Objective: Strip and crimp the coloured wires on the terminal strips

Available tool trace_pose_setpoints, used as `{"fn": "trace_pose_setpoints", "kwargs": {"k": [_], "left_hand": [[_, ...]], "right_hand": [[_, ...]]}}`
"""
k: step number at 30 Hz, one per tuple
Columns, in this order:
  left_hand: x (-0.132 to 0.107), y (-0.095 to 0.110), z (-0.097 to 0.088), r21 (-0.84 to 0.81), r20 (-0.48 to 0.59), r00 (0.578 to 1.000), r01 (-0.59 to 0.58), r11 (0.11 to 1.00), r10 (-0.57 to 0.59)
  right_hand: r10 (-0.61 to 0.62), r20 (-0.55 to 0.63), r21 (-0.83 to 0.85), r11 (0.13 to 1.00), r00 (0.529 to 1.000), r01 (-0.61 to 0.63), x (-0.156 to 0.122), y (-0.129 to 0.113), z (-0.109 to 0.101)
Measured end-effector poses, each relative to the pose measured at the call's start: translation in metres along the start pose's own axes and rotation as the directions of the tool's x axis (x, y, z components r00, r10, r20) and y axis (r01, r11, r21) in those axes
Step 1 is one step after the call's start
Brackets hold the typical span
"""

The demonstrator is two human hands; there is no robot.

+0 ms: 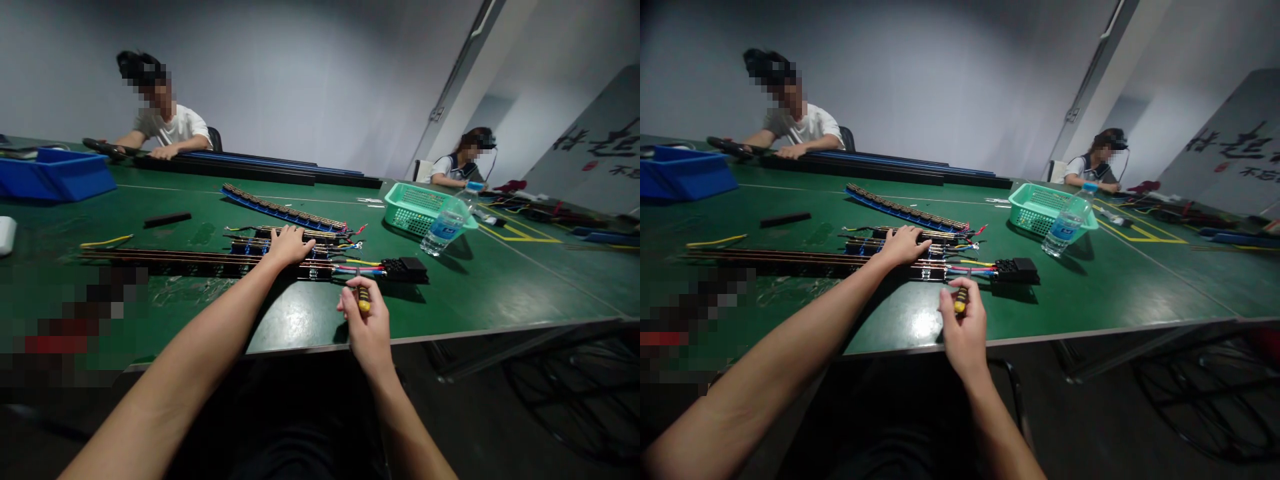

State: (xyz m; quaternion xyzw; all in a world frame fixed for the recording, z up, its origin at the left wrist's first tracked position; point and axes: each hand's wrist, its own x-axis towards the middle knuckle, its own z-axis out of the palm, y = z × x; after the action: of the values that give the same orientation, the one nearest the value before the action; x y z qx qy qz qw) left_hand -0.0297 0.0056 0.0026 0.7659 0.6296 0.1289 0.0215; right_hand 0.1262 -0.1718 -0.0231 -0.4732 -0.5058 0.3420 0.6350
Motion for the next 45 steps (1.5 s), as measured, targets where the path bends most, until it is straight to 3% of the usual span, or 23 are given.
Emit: {"fn": "trace_pose_setpoints", "kwargs": {"k": [3,7,10,13,19,21,24,26,28,31,33,35,38,42,45], "left_hand": [[0.000,-0.001,0.000,-0.007,-0.003,1.000,-0.003,1.000,0.003],[0.000,-0.002,0.002,-0.007,-0.017,1.000,-0.013,1.000,0.013],[0.000,-0.003,0.004,-0.003,-0.032,0.999,-0.021,1.000,0.021],[-0.001,-0.002,0.003,0.001,-0.025,0.999,-0.020,1.000,0.020],[0.000,-0.002,0.004,0.002,-0.021,1.000,-0.020,1.000,0.020],[0.001,-0.002,0.005,0.001,-0.021,1.000,-0.019,1.000,0.019],[0.001,-0.002,0.005,0.000,-0.022,1.000,-0.012,1.000,0.012],[0.000,-0.002,0.004,-0.002,-0.020,1.000,-0.010,1.000,0.010],[0.000,-0.002,0.003,-0.003,-0.013,1.000,-0.011,1.000,0.011],[0.001,-0.003,0.004,-0.006,-0.012,1.000,-0.009,1.000,0.009],[0.001,-0.004,0.004,-0.012,-0.023,1.000,-0.006,1.000,0.005],[0.002,-0.004,0.004,-0.020,-0.030,1.000,-0.002,1.000,0.002],[0.001,-0.004,0.002,-0.029,-0.027,1.000,-0.004,1.000,0.004],[0.000,-0.003,0.001,-0.018,-0.025,1.000,-0.014,1.000,0.014],[0.000,-0.002,0.001,-0.018,-0.024,1.000,-0.019,1.000,0.019]], "right_hand": [[-0.098,0.078,-0.108,0.988,0.992,0.106,-0.015,-0.012,-0.001],[-0.187,0.205,0.160,0.975,0.961,0.155,0.014,-0.027,-0.004],[-0.108,0.255,0.345,0.939,0.961,0.014,0.060,-0.035,-0.006],[0.021,0.281,0.367,0.921,0.959,-0.128,0.095,-0.034,-0.008],[0.115,0.214,0.360,0.914,0.970,-0.188,0.110,-0.011,-0.006],[0.053,0.211,0.303,0.946,0.976,-0.117,0.106,-0.005,-0.004],[-0.053,0.356,0.020,0.999,0.933,0.050,0.095,-0.002,0.001],[-0.082,0.461,-0.201,0.960,0.884,0.194,0.088,-0.001,0.005],[-0.112,0.493,-0.308,0.905,0.863,0.294,0.083,-0.001,0.011],[-0.116,0.350,-0.203,0.959,0.930,0.196,0.084,-0.001,0.020],[-0.030,0.174,0.015,0.999,0.984,0.028,0.088,-0.004,0.022],[0.052,0.039,0.228,0.972,0.998,-0.059,0.090,-0.011,0.021],[-0.012,-0.043,0.347,0.937,0.999,0.026,0.094,-0.026,0.016],[-0.172,-0.103,0.332,0.922,0.980,0.197,0.118,-0.042,0.007],[-0.147,-0.106,0.333,0.927,0.983,0.174,0.149,-0.040,0.002]]}}
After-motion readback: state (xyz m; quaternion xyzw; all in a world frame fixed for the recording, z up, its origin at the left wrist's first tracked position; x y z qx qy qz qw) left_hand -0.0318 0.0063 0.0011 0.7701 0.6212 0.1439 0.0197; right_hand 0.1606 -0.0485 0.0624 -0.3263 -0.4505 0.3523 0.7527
